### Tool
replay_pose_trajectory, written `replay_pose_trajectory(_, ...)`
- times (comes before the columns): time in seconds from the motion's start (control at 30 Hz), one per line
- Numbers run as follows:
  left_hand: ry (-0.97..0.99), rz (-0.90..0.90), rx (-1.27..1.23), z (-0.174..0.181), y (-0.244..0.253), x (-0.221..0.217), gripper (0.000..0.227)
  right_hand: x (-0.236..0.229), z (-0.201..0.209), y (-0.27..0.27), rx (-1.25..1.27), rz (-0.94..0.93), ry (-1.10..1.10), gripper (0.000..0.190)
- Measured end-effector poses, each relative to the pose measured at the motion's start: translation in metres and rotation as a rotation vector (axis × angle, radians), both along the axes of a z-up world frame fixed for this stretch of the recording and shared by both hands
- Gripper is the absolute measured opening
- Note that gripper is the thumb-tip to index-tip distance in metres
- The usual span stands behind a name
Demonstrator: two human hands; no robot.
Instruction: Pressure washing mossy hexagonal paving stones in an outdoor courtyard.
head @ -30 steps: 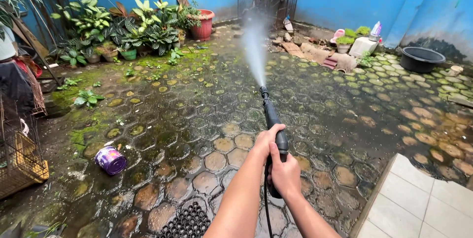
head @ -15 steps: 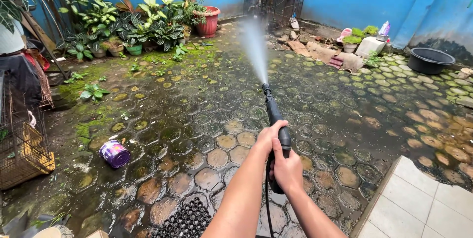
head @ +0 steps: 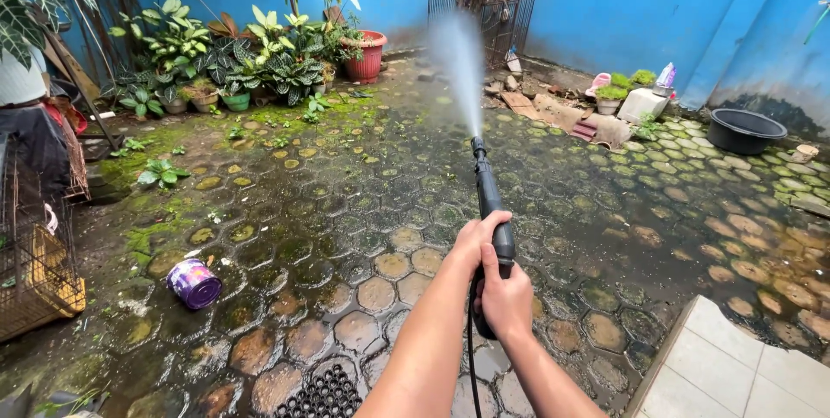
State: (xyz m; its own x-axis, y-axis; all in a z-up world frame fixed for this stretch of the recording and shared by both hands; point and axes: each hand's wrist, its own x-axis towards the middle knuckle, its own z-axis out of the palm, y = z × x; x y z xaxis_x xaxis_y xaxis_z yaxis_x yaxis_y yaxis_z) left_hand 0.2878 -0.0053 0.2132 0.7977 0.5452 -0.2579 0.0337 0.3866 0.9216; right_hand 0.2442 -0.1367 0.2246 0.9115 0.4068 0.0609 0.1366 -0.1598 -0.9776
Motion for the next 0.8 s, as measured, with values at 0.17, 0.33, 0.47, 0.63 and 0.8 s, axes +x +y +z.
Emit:
replay_pose_trajectory(0.17, 0.008, -0.018, 0.03, 0.0, 0.002, 0.0, 0.055, 0.001, -0.003, 0.0, 0.022, 0.01, -0.007, 0.063)
replay_pose_trajectory(0.33, 0.06, -0.034, -0.01, -0.019, 0.017, 0.015, 0.053, 0.003, 0.008, 0.006, -0.006, 0.04, 0.05, 0.065)
replay_pose_trajectory(0.47, 0.194, 0.107, -0.105, -0.043, 0.028, 0.024, 0.062, 0.009, 0.017, 0.013, -0.111, 0.105, 0.178, 0.069)
replay_pose_trajectory(0.63, 0.118, 0.215, -0.28, -0.086, 0.046, 0.027, 0.063, 0.011, 0.029, 0.024, -0.281, 0.187, 0.239, 0.071)
replay_pose_trajectory(0.8, -0.081, 0.171, -0.41, -0.118, 0.045, 0.002, 0.069, 0.006, 0.023, 0.035, -0.351, 0.269, 0.28, 0.072)
